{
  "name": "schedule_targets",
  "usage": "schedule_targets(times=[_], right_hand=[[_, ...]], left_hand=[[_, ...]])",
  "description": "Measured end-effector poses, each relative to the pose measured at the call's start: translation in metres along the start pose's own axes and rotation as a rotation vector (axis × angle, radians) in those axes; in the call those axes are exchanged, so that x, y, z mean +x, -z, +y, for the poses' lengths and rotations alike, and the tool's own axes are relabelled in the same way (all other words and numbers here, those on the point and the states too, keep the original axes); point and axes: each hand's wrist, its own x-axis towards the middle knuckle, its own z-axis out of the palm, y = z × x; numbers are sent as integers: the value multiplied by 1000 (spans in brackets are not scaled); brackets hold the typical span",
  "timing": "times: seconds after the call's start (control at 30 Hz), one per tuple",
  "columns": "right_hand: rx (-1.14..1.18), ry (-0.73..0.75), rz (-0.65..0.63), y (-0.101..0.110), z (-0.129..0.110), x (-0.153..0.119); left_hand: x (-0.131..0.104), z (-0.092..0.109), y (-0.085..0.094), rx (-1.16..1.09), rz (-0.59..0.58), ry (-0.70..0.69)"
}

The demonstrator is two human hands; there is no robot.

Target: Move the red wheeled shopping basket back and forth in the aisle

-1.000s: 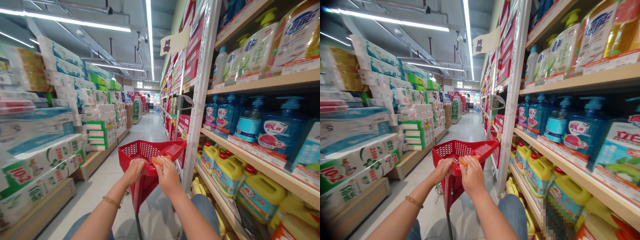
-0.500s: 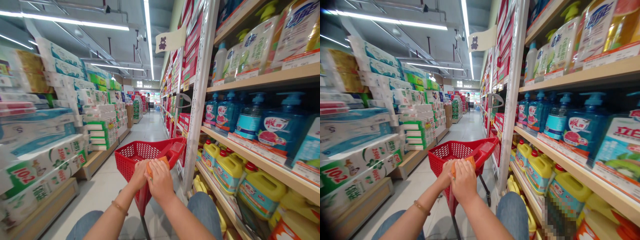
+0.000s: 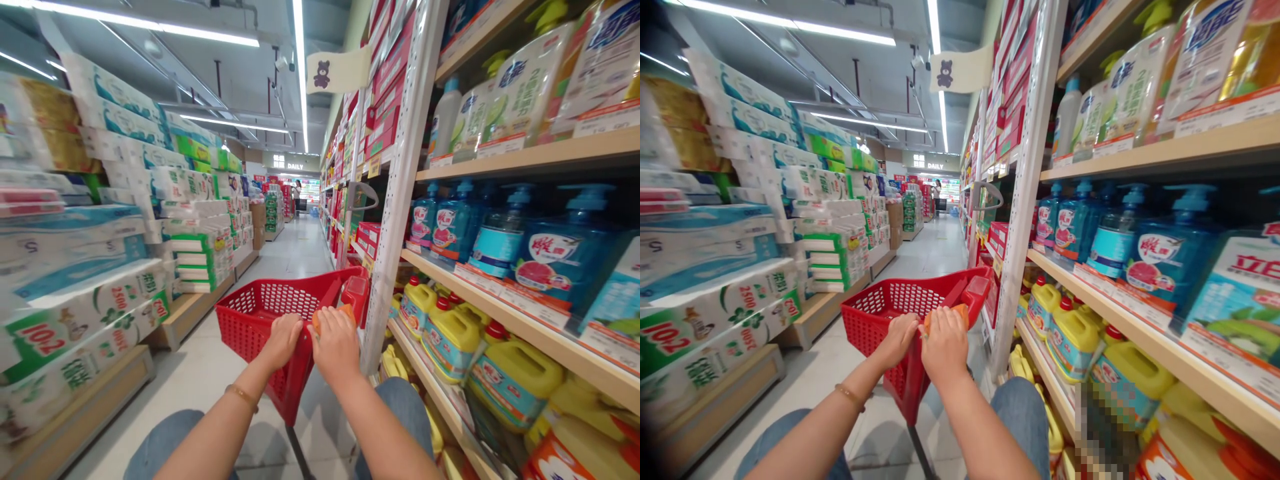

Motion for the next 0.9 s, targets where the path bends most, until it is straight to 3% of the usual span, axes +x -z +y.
schedule_targets(times=[0.1, 0.23, 0.33, 0.47, 0.63, 0.77, 0.9], right_hand=[[32, 44, -32, 10, 12, 3], [3, -81, -2, 19, 33, 7], [-42, -120, 24, 6, 29, 5], [-3, -5, -7, -21, 5, -5], [51, 86, -27, -24, 7, -14], [-30, -27, 45, -10, 36, -7], [-115, -159, 107, -20, 46, -5]], left_hand=[[-3, -17, 4, -8, -26, 20], [-4, -32, 4, 58, -26, 69], [-3, -26, -3, 118, -6, 97], [-5, -14, -9, 97, -7, 76], [-14, -28, 4, 1, -95, 55], [-21, -40, 8, 31, -132, 135], [-21, -27, -5, 32, -135, 119]])
